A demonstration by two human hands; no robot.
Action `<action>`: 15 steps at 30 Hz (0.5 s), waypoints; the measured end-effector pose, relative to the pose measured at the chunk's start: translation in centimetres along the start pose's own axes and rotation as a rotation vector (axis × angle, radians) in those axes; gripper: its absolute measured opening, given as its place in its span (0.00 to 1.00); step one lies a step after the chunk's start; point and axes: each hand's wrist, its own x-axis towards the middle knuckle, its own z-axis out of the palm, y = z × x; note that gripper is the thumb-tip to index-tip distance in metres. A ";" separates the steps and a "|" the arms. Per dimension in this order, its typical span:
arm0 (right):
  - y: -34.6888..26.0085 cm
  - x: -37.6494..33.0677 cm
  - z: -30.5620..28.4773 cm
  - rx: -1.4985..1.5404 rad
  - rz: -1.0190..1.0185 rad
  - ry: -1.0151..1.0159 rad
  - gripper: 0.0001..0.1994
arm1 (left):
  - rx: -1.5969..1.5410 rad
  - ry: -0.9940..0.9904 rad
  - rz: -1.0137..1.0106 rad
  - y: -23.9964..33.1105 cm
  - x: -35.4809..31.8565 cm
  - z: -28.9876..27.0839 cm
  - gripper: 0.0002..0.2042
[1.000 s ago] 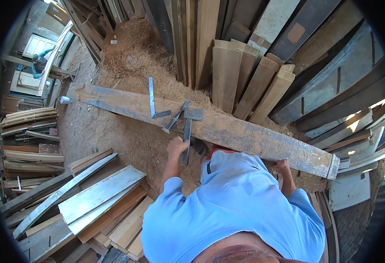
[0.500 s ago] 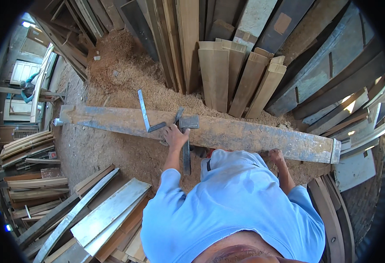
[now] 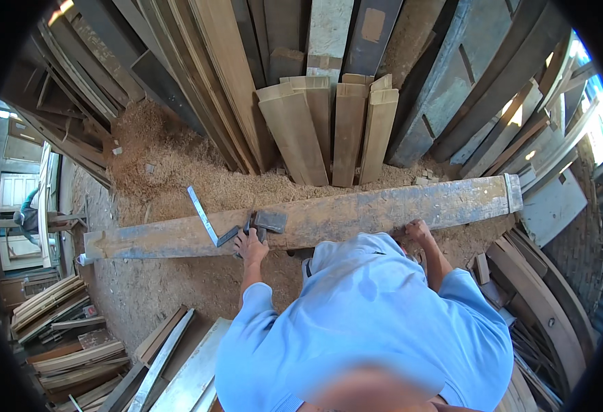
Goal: The person sorts through wooden planks, moving larger pieces aside to reach smaller ones, and سپس uses a handsaw to cut a notch into a specific wooden board.
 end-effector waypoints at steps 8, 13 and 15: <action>-1.3 -0.7 -0.2 0.029 0.028 -0.010 0.15 | 0.005 0.076 0.012 -1.9 0.2 1.4 0.32; -2.5 -1.7 -0.9 -0.018 -0.043 0.039 0.15 | -0.079 0.154 -0.016 -0.9 -1.1 0.4 0.34; -2.9 -1.6 -1.2 -0.023 -0.036 0.020 0.14 | -0.095 0.253 0.026 -0.4 -1.0 0.4 0.33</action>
